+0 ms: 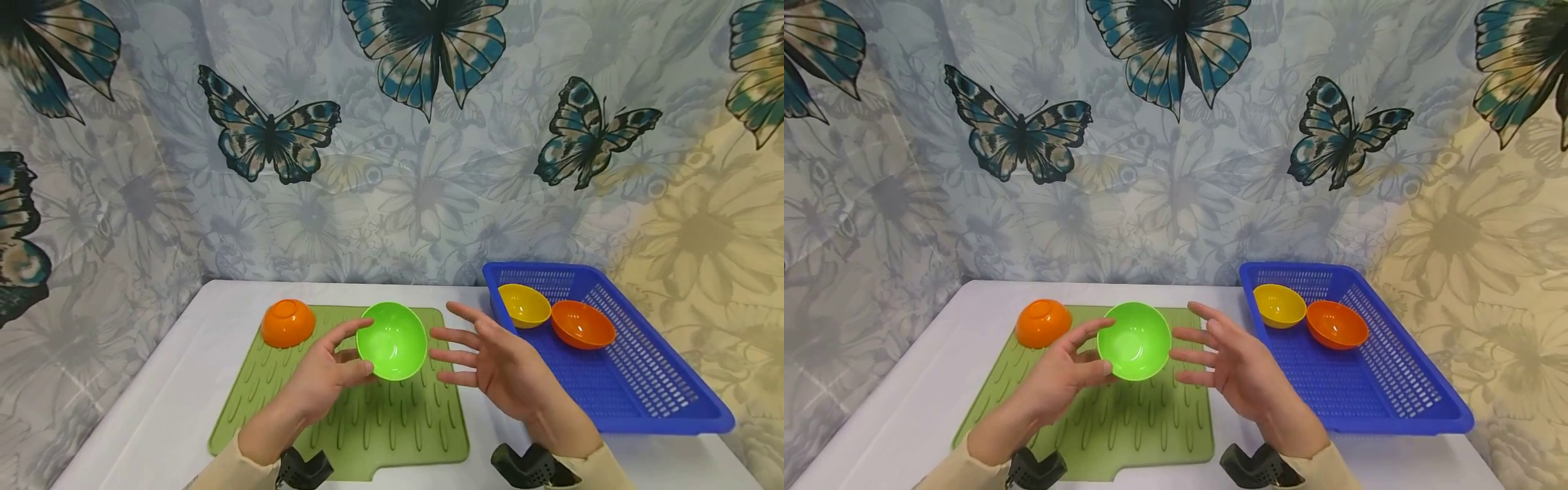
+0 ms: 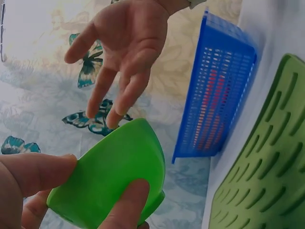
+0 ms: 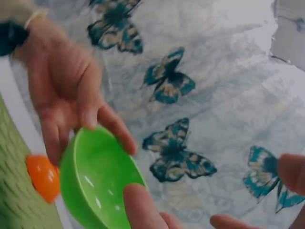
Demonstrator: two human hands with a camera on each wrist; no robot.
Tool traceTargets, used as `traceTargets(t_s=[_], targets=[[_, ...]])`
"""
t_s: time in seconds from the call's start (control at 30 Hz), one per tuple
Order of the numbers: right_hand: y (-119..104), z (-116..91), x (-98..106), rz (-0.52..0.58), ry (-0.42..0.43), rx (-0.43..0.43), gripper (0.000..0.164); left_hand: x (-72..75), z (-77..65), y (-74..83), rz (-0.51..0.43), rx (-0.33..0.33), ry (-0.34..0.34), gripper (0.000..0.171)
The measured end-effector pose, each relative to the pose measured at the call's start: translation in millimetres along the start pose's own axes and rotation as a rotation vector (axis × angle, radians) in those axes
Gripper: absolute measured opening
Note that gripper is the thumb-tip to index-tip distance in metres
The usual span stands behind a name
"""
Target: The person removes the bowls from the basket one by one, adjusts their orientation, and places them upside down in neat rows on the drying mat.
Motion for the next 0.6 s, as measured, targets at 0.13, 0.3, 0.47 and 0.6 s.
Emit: traceTargets(t_s=[0.13,0.3,0.47,0.6], targets=[[17.7,3.9,-5.9,0.308,-0.168,-0.143,0.067,3.8,-0.5,0.4,0.113,-0.023,0.018,0.063],[34.9,10.5,-5.7,0.405,-0.199,-0.251,0.082,5.0,-1.3,10.0,0.357,-0.136,0.026,0.058],[41.8,13.6,-4.2,0.410,-0.217,-0.278,0.091,-10.5,-5.9,23.6,0.428,-0.316,-0.074,0.055],[40.8,14.8,-1.1,0.411,-0.219,-0.271,0.096,-25.9,-12.8,39.0,0.525,-0.518,-0.165,0.053]])
Point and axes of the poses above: each hand's wrist, its own z-axis towards the middle knuckle, its own x-axis out of the back of the hand, y = z × x, the point moved 10 cm from there along z, towards the middle knuckle, and after that the axes turned 8 degrees about -x, right-handed, at the moved point
